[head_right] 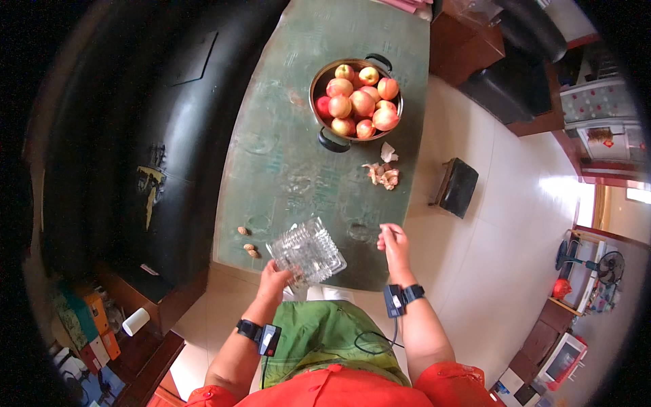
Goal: Clearing items from a coffee table, mopping the bathroom floor, and sorting items in a box in the kitchen.
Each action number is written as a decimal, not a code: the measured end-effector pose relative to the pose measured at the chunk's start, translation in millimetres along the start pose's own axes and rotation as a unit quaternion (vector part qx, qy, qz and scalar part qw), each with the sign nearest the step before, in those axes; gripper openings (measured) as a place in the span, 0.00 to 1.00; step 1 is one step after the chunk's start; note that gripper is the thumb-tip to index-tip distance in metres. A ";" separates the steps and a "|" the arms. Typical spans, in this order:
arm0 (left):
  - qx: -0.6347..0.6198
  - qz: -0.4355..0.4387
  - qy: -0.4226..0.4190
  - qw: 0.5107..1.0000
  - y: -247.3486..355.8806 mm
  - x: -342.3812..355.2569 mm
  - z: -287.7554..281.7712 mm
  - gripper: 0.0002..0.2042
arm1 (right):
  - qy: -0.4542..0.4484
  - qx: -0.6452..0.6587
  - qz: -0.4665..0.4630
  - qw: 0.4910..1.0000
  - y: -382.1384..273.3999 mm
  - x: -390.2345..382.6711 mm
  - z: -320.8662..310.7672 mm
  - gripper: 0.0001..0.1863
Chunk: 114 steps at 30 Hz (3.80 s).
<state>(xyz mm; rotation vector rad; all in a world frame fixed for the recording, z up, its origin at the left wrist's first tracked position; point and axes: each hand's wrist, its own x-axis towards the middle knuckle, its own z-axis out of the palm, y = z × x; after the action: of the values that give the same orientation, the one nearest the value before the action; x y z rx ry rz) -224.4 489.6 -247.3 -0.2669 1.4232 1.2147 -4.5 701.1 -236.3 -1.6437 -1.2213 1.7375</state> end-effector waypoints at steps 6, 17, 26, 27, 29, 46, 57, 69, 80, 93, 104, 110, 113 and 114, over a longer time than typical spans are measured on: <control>-0.087 -0.065 -0.036 0.993 -40.9 -67.2 11.7 0.16 | 0.058 0.116 0.079 0.988 -17.3 -77.9 -50.5 0.13; -0.075 -0.053 -0.085 0.992 -86.0 -130.8 43.6 0.19 | 0.047 0.293 0.165 0.941 -14.8 -192.8 -120.1 0.16; -0.151 -0.049 -0.054 0.986 -126.0 -144.1 128.1 0.19 | -0.136 -0.036 0.074 0.987 -37.1 -170.0 -181.1 0.11; -0.155 -0.048 -0.054 0.985 -131.9 -143.9 140.8 0.20 | -0.168 -0.117 0.050 0.978 -39.4 -160.0 -195.5 0.11; -0.176 -0.035 -0.049 0.982 -144.2 -141.8 171.0 0.19 | -0.209 -0.144 0.056 0.966 -48.3 -132.4 -224.1 0.09; -0.230 0.031 0.041 0.972 -142.5 -157.7 314.7 0.19 | -0.393 -0.244 0.083 0.883 -204.0 17.2 -239.8 0.15; -0.253 0.029 0.092 0.963 -112.2 -143.9 336.9 0.20 | -0.371 -0.363 0.057 0.853 -186.3 150.2 -151.8 0.24; -0.408 0.059 0.181 0.893 -89.7 -98.2 413.8 0.25 | -0.433 -0.448 0.094 0.776 -128.9 278.0 -68.0 0.23; -0.457 0.054 0.174 0.871 -97.1 -93.9 429.0 0.24 | -0.494 -0.463 0.085 0.731 -161.5 244.1 -36.7 0.21; -0.467 0.098 0.188 0.859 -109.2 -97.0 414.9 0.23 | -0.505 -0.558 -0.015 0.658 -128.3 252.6 -33.1 0.21; -0.482 0.088 0.189 0.851 -117.4 -104.1 418.3 0.24 | -0.515 -0.529 0.006 0.674 -123.1 230.7 -35.3 0.21; -0.489 0.087 0.188 0.847 -119.9 -99.5 418.5 0.24 | -0.500 -0.540 0.090 0.671 -99.5 221.0 -14.6 0.13; -0.503 0.086 0.201 0.836 -127.9 -100.2 417.6 0.25 | -0.486 -0.520 0.151 0.686 -94.6 199.0 2.8 0.11; -0.506 0.087 0.202 0.834 -128.2 -100.1 417.0 0.25 | -0.497 -0.488 0.137 0.704 -94.9 193.9 6.9 0.10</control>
<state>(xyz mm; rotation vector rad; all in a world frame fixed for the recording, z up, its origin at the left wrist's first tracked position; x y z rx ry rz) 149.0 708.3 -132.7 -1.2013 1.0116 2.0878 -70.4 904.7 -265.3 -1.2489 -2.9314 2.4988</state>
